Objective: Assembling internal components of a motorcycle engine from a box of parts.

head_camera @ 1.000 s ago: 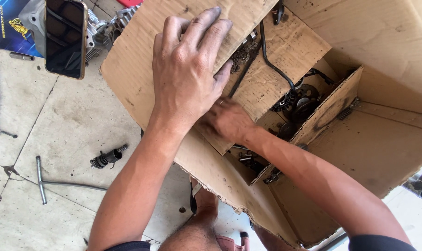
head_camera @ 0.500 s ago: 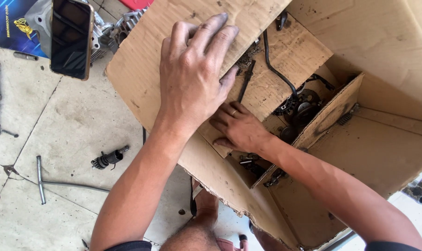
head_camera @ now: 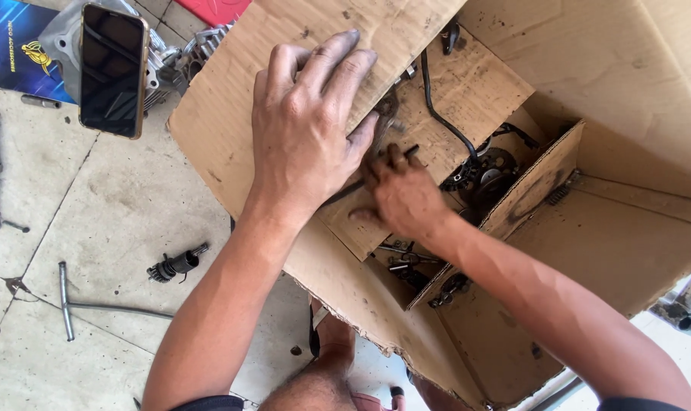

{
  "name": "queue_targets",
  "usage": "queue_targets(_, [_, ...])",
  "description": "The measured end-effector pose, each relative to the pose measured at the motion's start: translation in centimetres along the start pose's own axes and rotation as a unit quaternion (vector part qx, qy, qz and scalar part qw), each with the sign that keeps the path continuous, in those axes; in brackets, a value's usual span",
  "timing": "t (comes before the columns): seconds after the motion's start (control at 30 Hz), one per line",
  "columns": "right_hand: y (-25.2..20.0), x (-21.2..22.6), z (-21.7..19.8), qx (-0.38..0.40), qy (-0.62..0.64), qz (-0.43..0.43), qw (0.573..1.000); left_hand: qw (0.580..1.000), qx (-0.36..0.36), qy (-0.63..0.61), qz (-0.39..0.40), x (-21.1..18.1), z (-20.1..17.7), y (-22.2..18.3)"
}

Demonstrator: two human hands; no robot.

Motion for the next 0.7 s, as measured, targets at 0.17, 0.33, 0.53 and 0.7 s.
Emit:
queue_targets(0.17, [0.6, -1.2, -2.3, 0.043, 0.125, -0.021, 0.991, 1.000, 0.006, 0.006, -0.002, 0.3, 0.8, -0.1])
queue_targets(0.33, [4.1, -7.3, -3.3, -0.044, 0.112, 0.038, 0.992, 1.000, 0.002, 0.022, 0.005, 0.6, 1.5, -0.3])
queue_targets(0.53, [4.5, -9.5, -1.4, 0.061, 0.125, 0.113, 0.984, 1.000, 0.001, 0.008, 0.017, -0.4, 0.3, 0.2])
queue_targets(0.7, [1.0, -6.3, 0.4, -0.035, 0.165, -0.005, 0.986, 1.000, 0.002, -0.005, 0.006, 0.0, 0.4, 0.0])
Point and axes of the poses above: each hand's wrist, its own y-axis towards the middle knuckle, its own z-axis out of the palm, x = y × z, the point moved 7 cm from there along y, towards the middle knuckle, and after that the axes turned 1 degree about -x, right-handed, at the moved point
